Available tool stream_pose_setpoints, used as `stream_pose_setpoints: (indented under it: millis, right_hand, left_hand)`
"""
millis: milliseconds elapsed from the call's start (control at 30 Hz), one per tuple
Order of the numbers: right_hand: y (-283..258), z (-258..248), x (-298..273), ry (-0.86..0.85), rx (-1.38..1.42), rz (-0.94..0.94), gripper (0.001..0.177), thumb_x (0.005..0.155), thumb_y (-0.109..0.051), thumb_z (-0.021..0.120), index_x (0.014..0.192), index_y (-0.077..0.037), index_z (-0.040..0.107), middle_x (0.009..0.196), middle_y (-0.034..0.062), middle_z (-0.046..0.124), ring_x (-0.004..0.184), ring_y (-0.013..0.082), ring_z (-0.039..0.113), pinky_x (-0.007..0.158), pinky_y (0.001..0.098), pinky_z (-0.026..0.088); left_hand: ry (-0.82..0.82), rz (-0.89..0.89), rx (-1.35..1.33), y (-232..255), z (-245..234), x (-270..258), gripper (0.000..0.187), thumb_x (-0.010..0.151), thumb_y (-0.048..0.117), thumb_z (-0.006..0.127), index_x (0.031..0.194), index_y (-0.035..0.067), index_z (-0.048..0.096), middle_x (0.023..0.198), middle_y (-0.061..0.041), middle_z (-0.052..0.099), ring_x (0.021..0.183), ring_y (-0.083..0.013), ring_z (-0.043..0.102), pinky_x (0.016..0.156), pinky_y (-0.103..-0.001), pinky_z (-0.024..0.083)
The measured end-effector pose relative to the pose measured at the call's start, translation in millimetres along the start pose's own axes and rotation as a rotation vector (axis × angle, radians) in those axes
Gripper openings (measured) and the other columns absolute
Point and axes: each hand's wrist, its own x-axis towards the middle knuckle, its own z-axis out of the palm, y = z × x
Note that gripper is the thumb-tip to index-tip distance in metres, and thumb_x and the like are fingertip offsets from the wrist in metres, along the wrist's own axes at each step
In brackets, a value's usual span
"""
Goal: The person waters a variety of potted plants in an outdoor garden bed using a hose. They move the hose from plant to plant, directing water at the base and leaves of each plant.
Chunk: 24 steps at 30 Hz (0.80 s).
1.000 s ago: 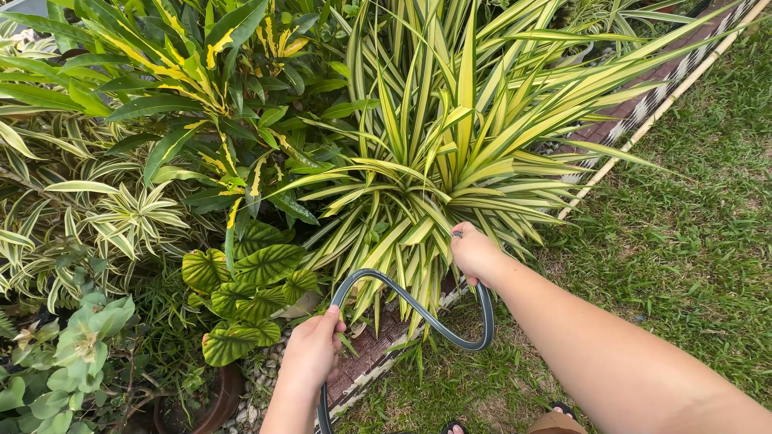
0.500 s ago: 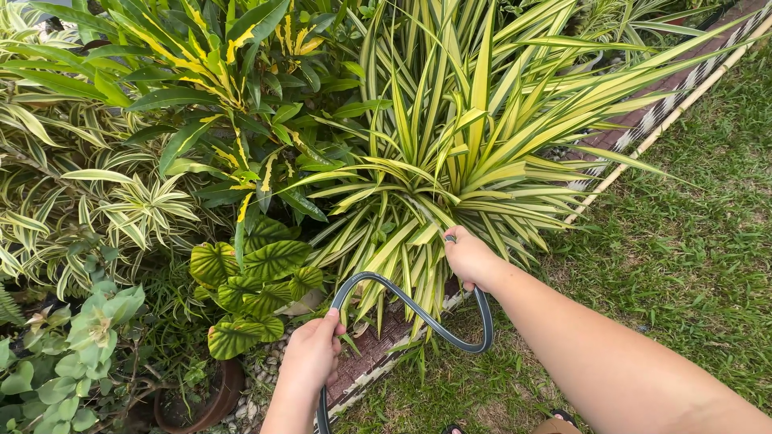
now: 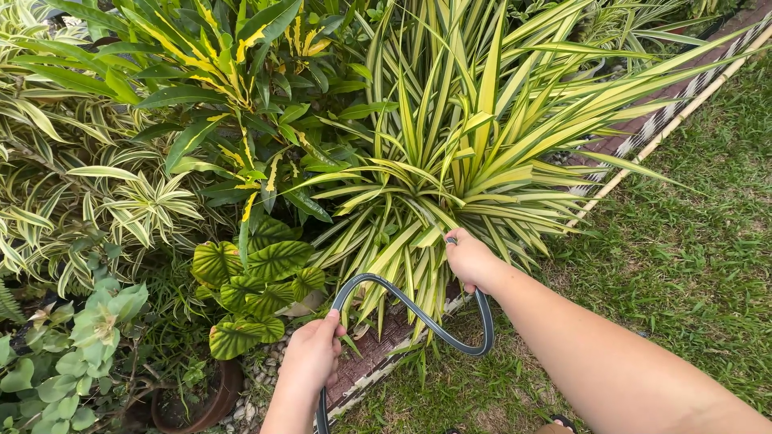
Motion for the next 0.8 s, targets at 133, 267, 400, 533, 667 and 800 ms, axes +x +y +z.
stream_pose_setpoints:
  millis: [133,267,400,533,667,800]
  right_hand:
    - [-2,-1,-3,-0.005,-0.058,0.017,0.034,0.107,-0.029,0.028,0.135,-0.027,0.047,0.062,0.0039,0.043,0.033,0.0217,0.04,0.044,0.0391,0.035]
    - [-1,0,-2,-0.014,-0.03,0.018,0.034,0.107,-0.027,0.028,0.135,-0.026,0.047,0.065,0.0044,0.042,0.034,0.0214,0.037,0.042,0.0381,0.035]
    - [1,1,0,-0.003,0.015,0.033,0.031,0.108,-0.027,0.03,0.132,-0.026,0.048,0.066,0.0049,0.039,0.037,0.0203,0.031,0.036,0.0345,0.03]
    - [-1,1,-5,-0.005,0.053,0.003,0.033,0.106,-0.025,0.032,0.134,-0.024,0.049,0.067,0.0048,0.038,0.041,0.0195,0.03,0.034,0.0326,0.03]
    - [-2,1,-7,-0.003,0.029,0.001,0.034,0.107,-0.026,0.031,0.136,-0.024,0.048,0.066,0.005,0.039,0.039,0.0194,0.031,0.035,0.0336,0.031]
    - [-5,-1,-9,0.001,0.002,-0.008,0.035,0.106,-0.026,0.032,0.138,-0.024,0.048,0.066,0.0053,0.041,0.042,0.0196,0.033,0.037,0.0339,0.034]
  left_hand:
    - [-0.013,0.013,-0.015,-4,-1,4,0.039,0.106,0.037,0.054,0.085,0.005,0.06,0.056,-0.004,0.038,0.038,-0.013,0.023,0.036,-0.028,0.017]
    - [-0.017,0.009,-0.003,-3,0,2,0.038,0.107,0.036,0.053,0.085,0.005,0.06,0.057,-0.004,0.038,0.04,-0.0131,0.023,0.038,-0.028,0.016]
    - [-0.011,0.018,0.004,-6,0,5,0.039,0.107,0.037,0.054,0.085,0.005,0.061,0.056,-0.004,0.039,0.038,-0.0139,0.023,0.037,-0.029,0.017]
    - [-0.011,0.011,-0.018,-3,0,1,0.04,0.107,0.037,0.054,0.085,0.005,0.061,0.055,-0.005,0.038,0.038,-0.0129,0.022,0.038,-0.028,0.014]
    - [-0.011,0.006,-0.026,-4,-1,3,0.039,0.107,0.036,0.053,0.085,0.005,0.06,0.055,-0.005,0.037,0.038,-0.0131,0.021,0.038,-0.028,0.014]
    - [-0.011,0.01,-0.038,-4,-1,3,0.039,0.107,0.036,0.054,0.084,0.005,0.059,0.055,-0.005,0.038,0.038,-0.0133,0.022,0.038,-0.028,0.015]
